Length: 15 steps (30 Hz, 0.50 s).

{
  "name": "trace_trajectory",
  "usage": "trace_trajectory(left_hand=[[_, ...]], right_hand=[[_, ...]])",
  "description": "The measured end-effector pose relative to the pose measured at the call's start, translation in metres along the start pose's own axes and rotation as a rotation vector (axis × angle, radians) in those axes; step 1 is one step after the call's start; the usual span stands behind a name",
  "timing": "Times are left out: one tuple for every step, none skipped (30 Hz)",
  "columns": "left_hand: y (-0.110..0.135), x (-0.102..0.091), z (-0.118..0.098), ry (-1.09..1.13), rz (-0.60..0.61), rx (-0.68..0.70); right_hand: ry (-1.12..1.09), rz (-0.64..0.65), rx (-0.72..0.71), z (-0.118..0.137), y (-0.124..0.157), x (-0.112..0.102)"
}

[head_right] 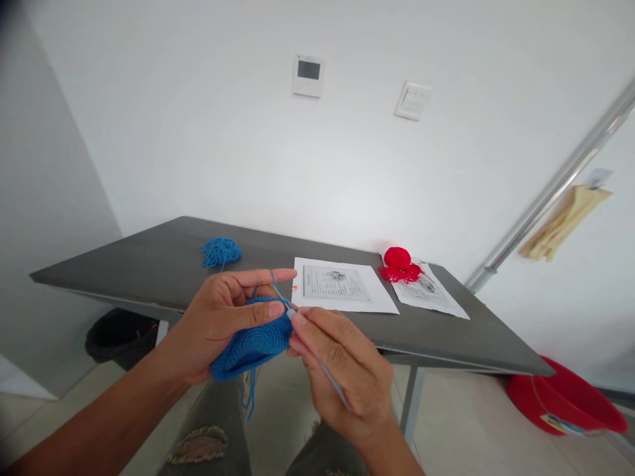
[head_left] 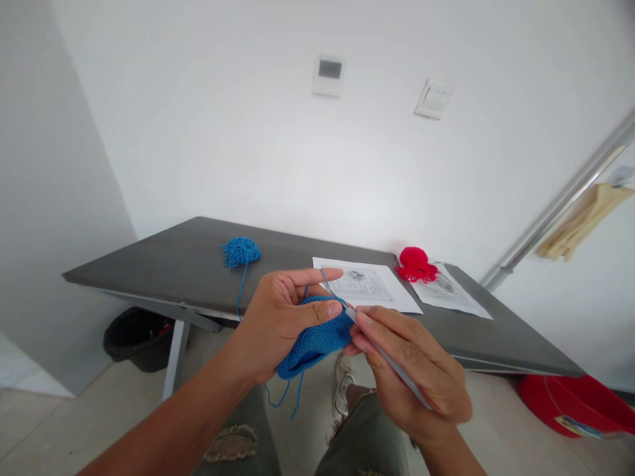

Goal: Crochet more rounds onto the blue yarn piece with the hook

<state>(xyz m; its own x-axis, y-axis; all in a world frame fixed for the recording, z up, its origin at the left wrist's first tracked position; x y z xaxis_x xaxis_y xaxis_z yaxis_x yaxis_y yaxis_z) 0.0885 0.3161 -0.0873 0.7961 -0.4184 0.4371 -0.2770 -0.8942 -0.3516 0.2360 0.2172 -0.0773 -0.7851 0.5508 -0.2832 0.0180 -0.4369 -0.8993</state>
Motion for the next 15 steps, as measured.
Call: trace_trajectory(left_hand=[[-0.002, -0.002, -0.001, -0.038, 0.005, 0.001], [-0.003, -0.003, -0.003, -0.076, 0.011, -0.002], [-0.005, -0.004, -0.004, -0.114, 0.016, -0.005], [-0.006, -0.006, -0.005, -0.151, 0.022, -0.01], [-0.006, -0.006, -0.006, -0.181, 0.032, -0.014], [-0.006, -0.007, -0.007, -0.206, 0.04, -0.018], [-0.006, -0.007, -0.008, -0.226, 0.047, -0.018], [-0.006, -0.007, -0.009, -0.243, 0.055, -0.019], [-0.005, -0.007, -0.01, -0.257, 0.066, -0.018], [-0.005, -0.007, -0.01, -0.271, 0.078, -0.014], [-0.006, -0.006, -0.011, -0.288, 0.094, -0.002], [-0.008, -0.006, -0.012, -0.309, 0.111, 0.02], [-0.012, -0.005, -0.013, -0.331, 0.13, 0.052], [-0.017, -0.004, -0.014, -0.361, 0.151, 0.098], [-0.023, -0.005, -0.015, -0.392, 0.163, 0.149]], right_hand=[[0.02, 0.013, -0.021, 0.0, -0.003, 0.0], [0.041, 0.023, -0.043, 0.0, -0.005, 0.0], [0.06, 0.033, -0.066, 0.0, -0.007, 0.0], [0.08, 0.045, -0.083, 0.001, -0.009, 0.0], [0.103, 0.059, -0.099, 0.002, -0.011, 0.0], [0.127, 0.071, -0.116, 0.004, -0.012, 0.0], [0.15, 0.079, -0.129, 0.006, -0.013, -0.001], [0.172, 0.088, -0.14, 0.008, -0.013, -0.002], [0.19, 0.092, -0.15, 0.009, -0.013, -0.003], [0.205, 0.091, -0.162, 0.011, -0.013, -0.005], [0.214, 0.086, -0.18, 0.012, -0.014, -0.006], [0.214, 0.086, -0.194, 0.012, -0.014, -0.007], [0.205, 0.088, -0.208, 0.01, -0.016, -0.007], [0.188, 0.085, -0.223, 0.006, -0.018, -0.007], [0.164, 0.099, -0.226, 0.0, -0.021, -0.005]])
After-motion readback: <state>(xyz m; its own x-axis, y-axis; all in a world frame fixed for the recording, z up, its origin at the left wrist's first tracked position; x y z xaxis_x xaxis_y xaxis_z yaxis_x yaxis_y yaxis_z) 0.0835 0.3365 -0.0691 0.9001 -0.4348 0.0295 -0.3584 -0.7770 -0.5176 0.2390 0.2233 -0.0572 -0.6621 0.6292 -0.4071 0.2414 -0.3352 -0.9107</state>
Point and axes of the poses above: each hand's wrist, its own y-axis away from the middle knuckle, its own x-axis out of the palm, z = x × y, the point moved 7 cm from there along -y, towards the middle knuckle, and after that the axes turned 15 degrees about x, right-handed, at the moved point
